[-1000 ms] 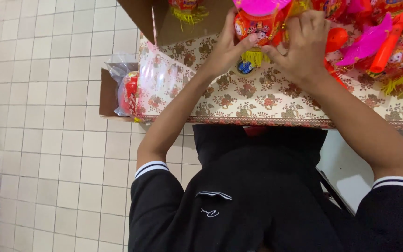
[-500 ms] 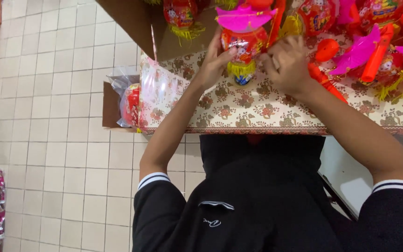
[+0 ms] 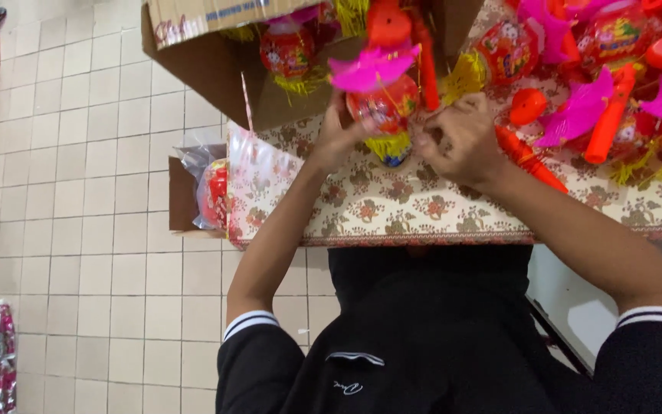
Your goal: Assembling small decorative lantern toys by attaching plastic handles to the lantern bodies
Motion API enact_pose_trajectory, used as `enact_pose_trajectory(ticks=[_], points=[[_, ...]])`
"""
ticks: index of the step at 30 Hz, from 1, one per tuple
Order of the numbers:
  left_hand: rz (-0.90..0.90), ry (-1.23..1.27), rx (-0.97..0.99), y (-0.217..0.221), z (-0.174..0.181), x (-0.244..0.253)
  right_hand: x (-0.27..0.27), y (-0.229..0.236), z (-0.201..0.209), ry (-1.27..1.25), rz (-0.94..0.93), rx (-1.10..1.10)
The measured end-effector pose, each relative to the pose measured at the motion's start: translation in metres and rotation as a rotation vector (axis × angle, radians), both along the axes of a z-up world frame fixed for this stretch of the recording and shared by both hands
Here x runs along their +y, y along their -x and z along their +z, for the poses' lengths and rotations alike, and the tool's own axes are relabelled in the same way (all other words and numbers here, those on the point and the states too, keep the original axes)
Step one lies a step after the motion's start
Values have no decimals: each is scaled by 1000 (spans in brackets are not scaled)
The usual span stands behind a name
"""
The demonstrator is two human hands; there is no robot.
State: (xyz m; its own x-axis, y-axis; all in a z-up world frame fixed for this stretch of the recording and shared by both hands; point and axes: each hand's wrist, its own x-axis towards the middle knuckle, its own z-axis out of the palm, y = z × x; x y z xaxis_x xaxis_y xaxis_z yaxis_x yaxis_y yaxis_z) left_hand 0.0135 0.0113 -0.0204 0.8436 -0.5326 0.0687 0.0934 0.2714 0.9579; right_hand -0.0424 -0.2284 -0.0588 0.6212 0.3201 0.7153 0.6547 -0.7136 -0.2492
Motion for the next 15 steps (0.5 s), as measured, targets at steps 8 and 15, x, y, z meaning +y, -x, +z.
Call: enact_pose_trajectory(ticks=[8, 15], points=[[123, -380, -73, 8, 16, -8, 6, -3, 15, -48, 36, -117], [212, -457, 63, -4, 9, 1, 10, 0, 34, 109, 76, 62]])
